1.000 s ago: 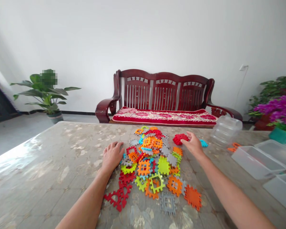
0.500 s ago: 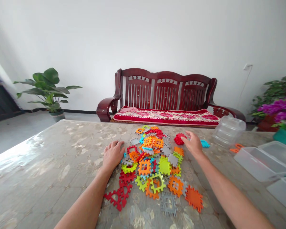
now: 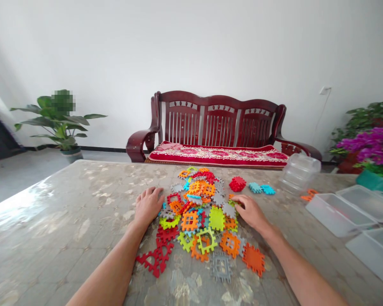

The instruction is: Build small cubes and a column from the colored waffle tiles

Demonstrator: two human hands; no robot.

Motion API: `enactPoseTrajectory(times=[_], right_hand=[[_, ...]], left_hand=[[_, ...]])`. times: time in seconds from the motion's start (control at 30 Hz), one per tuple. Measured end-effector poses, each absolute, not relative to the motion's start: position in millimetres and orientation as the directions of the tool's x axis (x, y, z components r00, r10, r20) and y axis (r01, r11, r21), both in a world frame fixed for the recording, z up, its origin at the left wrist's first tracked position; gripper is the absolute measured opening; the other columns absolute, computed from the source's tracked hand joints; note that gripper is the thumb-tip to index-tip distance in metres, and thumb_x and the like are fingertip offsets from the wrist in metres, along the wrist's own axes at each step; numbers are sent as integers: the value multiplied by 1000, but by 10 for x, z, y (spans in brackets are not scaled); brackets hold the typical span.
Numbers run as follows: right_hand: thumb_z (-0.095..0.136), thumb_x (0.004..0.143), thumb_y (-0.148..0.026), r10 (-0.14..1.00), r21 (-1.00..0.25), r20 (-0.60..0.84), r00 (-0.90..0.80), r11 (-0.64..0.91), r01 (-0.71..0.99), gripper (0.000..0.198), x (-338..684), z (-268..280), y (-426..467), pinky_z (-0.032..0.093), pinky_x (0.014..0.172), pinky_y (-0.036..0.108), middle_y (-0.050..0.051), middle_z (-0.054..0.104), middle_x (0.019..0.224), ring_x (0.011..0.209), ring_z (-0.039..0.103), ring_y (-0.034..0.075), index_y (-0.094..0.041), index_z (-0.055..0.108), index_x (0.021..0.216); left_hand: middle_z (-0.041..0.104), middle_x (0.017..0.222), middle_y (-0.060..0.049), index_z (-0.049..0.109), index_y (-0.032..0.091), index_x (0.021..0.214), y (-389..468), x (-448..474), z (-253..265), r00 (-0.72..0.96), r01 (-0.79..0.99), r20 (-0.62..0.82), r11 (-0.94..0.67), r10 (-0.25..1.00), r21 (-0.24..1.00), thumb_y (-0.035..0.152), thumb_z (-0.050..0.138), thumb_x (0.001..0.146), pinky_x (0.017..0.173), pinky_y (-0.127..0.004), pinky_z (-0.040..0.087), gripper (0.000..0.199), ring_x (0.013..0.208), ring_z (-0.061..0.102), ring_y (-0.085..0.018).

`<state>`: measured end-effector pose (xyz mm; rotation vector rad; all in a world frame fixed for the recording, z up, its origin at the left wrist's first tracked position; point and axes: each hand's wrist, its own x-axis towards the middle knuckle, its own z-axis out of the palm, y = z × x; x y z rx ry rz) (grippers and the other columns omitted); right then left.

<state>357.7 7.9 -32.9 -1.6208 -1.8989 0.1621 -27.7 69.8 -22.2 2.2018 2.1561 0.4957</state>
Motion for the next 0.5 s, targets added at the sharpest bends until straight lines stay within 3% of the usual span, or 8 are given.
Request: enactPoseTrajectory(times=[0.2,0.4,0.5], right_hand=[[47,72,-12,933,-514,360,8,191,836,41,3642,-360,38,49,92,41,7,72,106,101,64,23,-20,72,103],[46,57,-6,943,-497,312,-118,268,825,67,3681,-293,-28,41,104,43,6,65,125,117,56,25,-22,68,119],[47,59,-6,950,-480,271,-158,275,833,68,3692,-246,-46,43,100,41,8,65,120,111,57,25,-21,66,122]], left_hand=[[55,138,-8,60,28,130,700,-277,-228,-4,973,211,-45,977,228,37,40,93,107,-46,36,43,127,50,-30],[55,139,-8,59,28,130,704,-278,-219,-6,971,196,-41,981,236,38,39,93,107,-47,36,44,127,49,-30],[55,138,-8,59,28,130,702,-276,-212,-8,971,193,-39,981,236,38,39,93,107,-47,36,44,127,50,-30]])
